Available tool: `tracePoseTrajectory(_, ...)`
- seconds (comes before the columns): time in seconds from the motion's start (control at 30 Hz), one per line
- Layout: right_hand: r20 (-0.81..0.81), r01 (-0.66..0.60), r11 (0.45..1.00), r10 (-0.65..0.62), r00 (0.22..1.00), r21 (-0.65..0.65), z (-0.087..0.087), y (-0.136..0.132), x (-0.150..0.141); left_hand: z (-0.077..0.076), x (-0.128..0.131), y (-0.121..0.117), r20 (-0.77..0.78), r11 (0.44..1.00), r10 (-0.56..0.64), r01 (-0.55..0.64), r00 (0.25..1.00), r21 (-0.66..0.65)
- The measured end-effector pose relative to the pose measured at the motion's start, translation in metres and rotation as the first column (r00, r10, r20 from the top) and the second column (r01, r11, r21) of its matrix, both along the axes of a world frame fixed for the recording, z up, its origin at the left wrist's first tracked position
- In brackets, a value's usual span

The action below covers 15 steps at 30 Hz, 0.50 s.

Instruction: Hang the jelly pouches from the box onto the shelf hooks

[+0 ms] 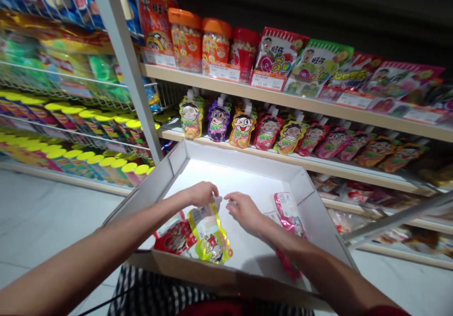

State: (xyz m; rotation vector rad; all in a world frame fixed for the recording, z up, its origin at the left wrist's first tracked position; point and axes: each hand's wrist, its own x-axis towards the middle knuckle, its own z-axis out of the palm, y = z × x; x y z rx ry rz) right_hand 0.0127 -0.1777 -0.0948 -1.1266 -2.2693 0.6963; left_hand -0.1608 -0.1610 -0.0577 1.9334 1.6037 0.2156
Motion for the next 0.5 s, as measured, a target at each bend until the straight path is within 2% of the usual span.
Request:
tracePoseTrajectory(0.1, 0.058, -0.041, 0.99, 0.049, 0.997, -0.135, -0.004, -0.014, -0.004, -0.003, -0.004, -0.013, -0.13, 0.99, 0.131, -0.136, 0.983, -0.025)
tracePoseTrajectory(0.17, 0.08, -0.034, 0.976, 0.052, 0.995, -0.217, -0.007, -0.02, -0.005, -0.006, -0.007, -0.017, -0.15, 0.987, 0.147, -0.155, 0.978, -0.046)
tracePoseTrajectory(0.33, -0.004, -0.011, 0.903, 0.01, 1.0, -0.43, -0.019, -0.026, -0.01, -0.016, -0.013, -0.016, -0.096, 0.994, 0.081, -0.087, 0.992, -0.066)
tracePoseTrajectory(0.5, -0.089, 0.014, 0.825, -0.078, 0.993, -0.565, -0.03, -0.029, -0.016, -0.025, -0.016, -0.014, 0.048, 0.991, 0.129, -0.127, 0.99, -0.033)
